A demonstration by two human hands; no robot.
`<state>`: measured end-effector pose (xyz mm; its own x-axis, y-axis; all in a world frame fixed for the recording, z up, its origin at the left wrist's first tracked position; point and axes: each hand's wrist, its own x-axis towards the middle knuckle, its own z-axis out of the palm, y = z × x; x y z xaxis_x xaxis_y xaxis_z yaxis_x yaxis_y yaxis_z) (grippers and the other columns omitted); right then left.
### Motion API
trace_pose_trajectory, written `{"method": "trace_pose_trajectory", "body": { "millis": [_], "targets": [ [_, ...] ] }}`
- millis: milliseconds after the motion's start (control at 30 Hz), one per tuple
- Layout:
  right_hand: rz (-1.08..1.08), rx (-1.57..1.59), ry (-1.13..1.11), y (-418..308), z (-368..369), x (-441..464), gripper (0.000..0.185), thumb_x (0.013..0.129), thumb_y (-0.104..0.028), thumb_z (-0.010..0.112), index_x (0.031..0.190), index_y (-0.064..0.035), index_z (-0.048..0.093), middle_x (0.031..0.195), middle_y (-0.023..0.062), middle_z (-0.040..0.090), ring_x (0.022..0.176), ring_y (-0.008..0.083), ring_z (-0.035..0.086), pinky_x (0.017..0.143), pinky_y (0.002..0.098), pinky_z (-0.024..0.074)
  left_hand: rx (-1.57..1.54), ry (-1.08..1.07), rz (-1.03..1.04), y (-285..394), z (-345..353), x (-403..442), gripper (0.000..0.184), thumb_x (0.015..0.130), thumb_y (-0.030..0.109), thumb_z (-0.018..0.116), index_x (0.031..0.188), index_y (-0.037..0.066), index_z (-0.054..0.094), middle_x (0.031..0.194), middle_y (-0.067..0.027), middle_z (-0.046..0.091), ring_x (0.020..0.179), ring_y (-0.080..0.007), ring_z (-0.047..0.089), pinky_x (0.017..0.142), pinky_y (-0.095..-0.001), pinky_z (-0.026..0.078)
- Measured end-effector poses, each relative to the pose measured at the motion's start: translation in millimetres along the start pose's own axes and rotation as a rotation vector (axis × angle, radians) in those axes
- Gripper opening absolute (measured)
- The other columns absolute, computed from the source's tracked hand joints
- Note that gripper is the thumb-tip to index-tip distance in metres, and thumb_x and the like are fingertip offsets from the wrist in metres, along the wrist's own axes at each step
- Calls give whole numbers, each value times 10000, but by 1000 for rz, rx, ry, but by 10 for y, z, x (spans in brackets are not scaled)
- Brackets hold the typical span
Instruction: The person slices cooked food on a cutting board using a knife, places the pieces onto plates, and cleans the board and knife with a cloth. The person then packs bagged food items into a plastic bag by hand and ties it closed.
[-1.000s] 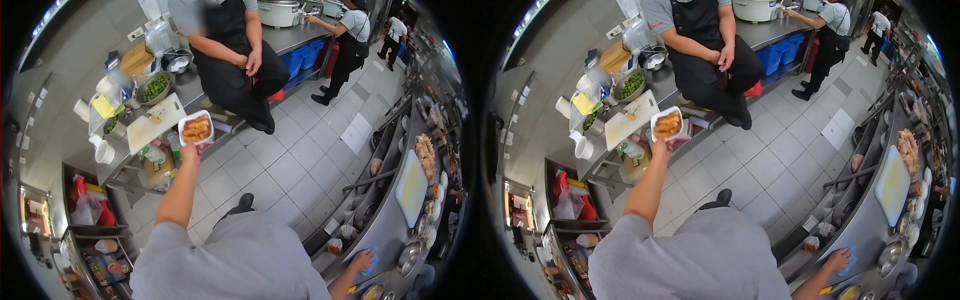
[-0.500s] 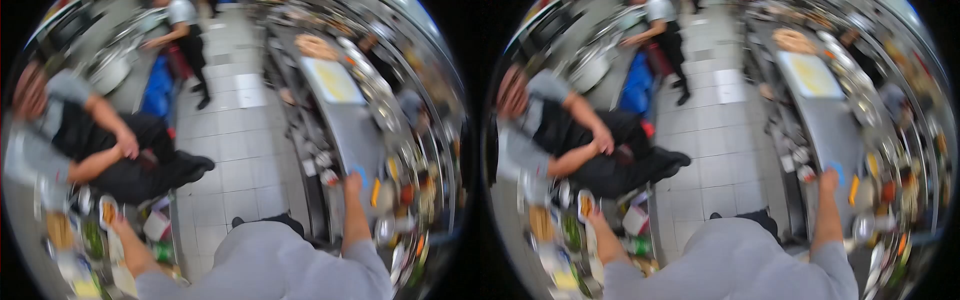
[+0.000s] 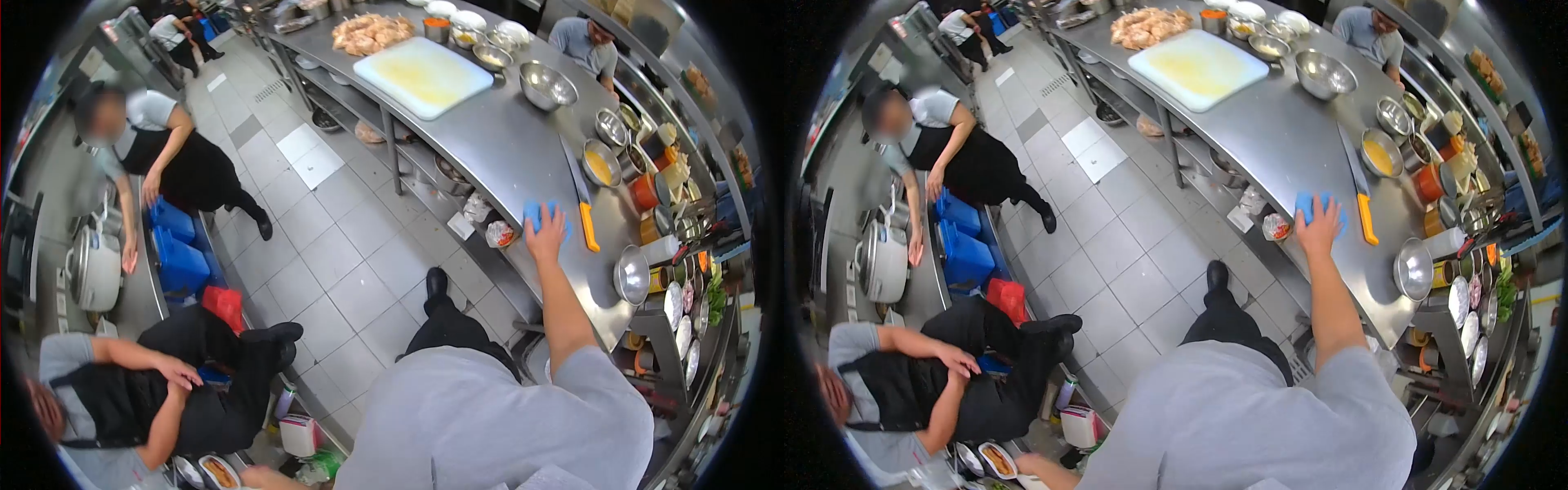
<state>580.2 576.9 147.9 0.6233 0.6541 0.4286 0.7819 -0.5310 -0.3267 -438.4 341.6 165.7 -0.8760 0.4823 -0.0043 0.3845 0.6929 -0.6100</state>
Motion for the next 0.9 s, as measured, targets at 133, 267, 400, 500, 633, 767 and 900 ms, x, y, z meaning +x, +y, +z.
{"method": "trace_pose_trajectory", "body": {
  "millis": [133,267,400,500,633,767,900],
  "targets": [
    [501,-285,-189,-568,183,904,582,969,-455,604,1486,-190,573,1670,259,282,1532,584,170,1133,816,187,-574,464,-313,844,169,-912,252,984,137,592,1210,37,641,1007,-96,687,852,-249,655,756,-374,562],
    [480,-306,-24,-734,1036,1992,552,947,-389,602,1445,-151,596,1650,253,307,1489,602,230,1117,805,231,-1130,530,667,1782,-510,-1986,257,915,85,658,1166,33,651,950,-62,653,860,-266,653,812,-399,543],
    [97,76,-254,-524,1510,3104,481,904,-324,644,1344,-132,665,1400,240,601,1291,471,555,1107,557,441,-1140,-723,649,2506,-1530,-2418,361,936,79,661,1283,5,592,1004,-87,666,874,-251,659,799,-384,553],
    [77,274,8,-564,1757,4031,403,911,-286,647,1266,-105,702,1217,228,693,1123,438,646,1024,420,508,-1110,-958,472,2681,-2086,-2273,444,952,74,663,1370,-16,547,1045,-106,676,885,-240,663,790,-374,560],
    [42,350,16,-526,2299,4641,486,923,-286,641,1362,-78,646,1416,224,605,1355,420,519,1126,562,414,-1077,-891,348,2612,-1870,-1674,509,966,80,667,1441,-22,514,1075,-108,682,885,-205,662,738,-345,556],
    [153,-264,-321,-1401,2260,4175,678,966,-390,584,1527,-21,486,1652,220,377,1550,396,293,1214,674,233,-1098,-769,281,2881,-2663,-1828,433,970,96,672,1383,8,576,1031,-70,687,848,-143,652,665,-292,527],
    [-172,103,-381,-2330,2100,2426,545,863,-255,670,1357,-27,636,1541,211,494,1451,394,405,1087,677,358,-855,-710,670,3930,-2697,-1903,369,984,161,677,1321,19,627,982,-70,704,879,-180,670,741,-327,542]
  ]
}}
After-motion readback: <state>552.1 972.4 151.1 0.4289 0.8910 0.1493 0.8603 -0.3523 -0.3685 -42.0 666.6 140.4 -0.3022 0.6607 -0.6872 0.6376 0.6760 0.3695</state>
